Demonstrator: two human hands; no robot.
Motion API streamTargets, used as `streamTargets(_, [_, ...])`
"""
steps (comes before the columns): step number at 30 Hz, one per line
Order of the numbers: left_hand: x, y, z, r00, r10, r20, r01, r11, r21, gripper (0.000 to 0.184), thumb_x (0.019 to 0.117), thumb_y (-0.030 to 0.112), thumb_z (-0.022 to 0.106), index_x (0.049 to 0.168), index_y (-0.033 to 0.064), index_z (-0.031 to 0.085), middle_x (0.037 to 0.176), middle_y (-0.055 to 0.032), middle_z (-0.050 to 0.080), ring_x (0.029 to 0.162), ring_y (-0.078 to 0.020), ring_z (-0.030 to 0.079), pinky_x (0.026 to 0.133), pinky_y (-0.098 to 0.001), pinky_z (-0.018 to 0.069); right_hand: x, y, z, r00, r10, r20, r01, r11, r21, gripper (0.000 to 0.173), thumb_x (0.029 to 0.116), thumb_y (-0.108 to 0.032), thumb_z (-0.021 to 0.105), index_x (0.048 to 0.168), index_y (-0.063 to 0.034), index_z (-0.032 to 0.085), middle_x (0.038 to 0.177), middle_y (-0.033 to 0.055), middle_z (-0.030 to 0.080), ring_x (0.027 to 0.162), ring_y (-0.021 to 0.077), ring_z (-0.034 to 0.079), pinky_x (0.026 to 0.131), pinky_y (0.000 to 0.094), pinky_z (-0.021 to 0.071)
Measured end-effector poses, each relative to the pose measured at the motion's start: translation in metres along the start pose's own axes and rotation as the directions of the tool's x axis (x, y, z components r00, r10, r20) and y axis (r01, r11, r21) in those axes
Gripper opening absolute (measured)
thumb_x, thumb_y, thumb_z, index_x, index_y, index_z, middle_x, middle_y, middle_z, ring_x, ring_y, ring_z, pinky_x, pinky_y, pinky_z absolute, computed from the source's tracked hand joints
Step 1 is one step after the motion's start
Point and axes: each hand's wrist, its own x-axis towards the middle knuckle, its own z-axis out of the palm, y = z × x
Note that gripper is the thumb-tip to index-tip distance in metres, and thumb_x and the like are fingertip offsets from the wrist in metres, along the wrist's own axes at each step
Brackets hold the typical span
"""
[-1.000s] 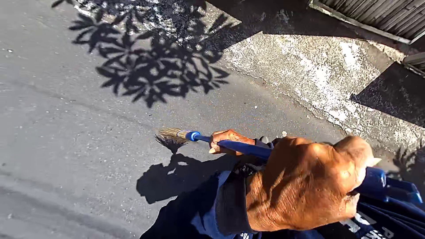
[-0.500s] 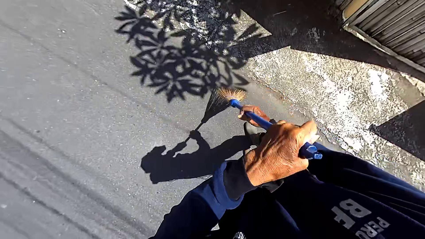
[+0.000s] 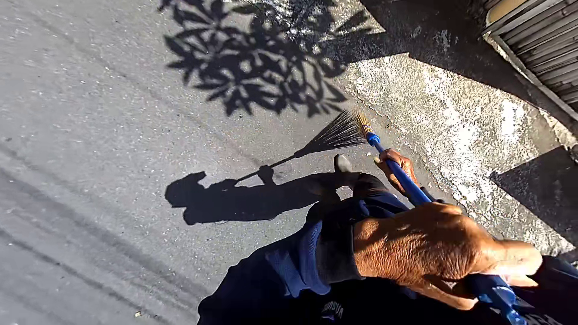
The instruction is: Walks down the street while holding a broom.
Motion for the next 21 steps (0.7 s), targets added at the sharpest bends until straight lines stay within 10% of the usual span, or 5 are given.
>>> streamTargets(5, [-0.056,0.003,-0.027,0.993,-0.07,-0.09,0.07,0.998,-0.007,0.011,0.0925,0.008,0.067,0.087,-0.0011,0.065,0.064,-0.009,0.056,0.061,-0.0217,0.057,0.058,-0.0364,0.0442,0.007,-0.061,0.054,0.988,0.152,0.042,-0.15,0.988,-0.034,0.034,0.1006,-0.027,0.06,0.101,0.0042,0.072,0.095,0.018,0.072,0.087,0.0258,0.069,0.083,0.047,0.0557])
streamTargets(14, [-0.12,0.106,-0.051,0.935,-0.155,-0.318,0.293,0.845,0.448,0.02,0.0942,0.032,0.068,0.091,0.0117,0.068,0.061,-0.0032,0.057,0.057,-0.0211,0.06,0.053,-0.0381,0.0451,0.043,-0.216,0.198,0.816,-0.494,0.3,0.318,0.817,0.482,0.021,0.0961,-0.02,0.069,0.089,-0.0001,0.072,0.094,0.0098,0.072,0.087,0.0127,0.068,0.079,0.0299,0.0582])
streamTargets(21, [-0.191,0.129,-0.12,0.852,0.044,-0.522,0.262,0.827,0.497,0.014,0.092,0.018,0.072,0.092,0.0041,0.069,0.068,-0.0065,0.061,0.069,-0.0226,0.06,0.072,-0.0373,0.0465,0.144,-0.249,0.217,0.784,-0.579,0.225,0.535,0.813,0.229,0.024,0.101,-0.026,0.064,0.097,-0.0034,0.072,0.102,0.0104,0.07,0.097,0.0193,0.068,0.087,0.04,0.0575])
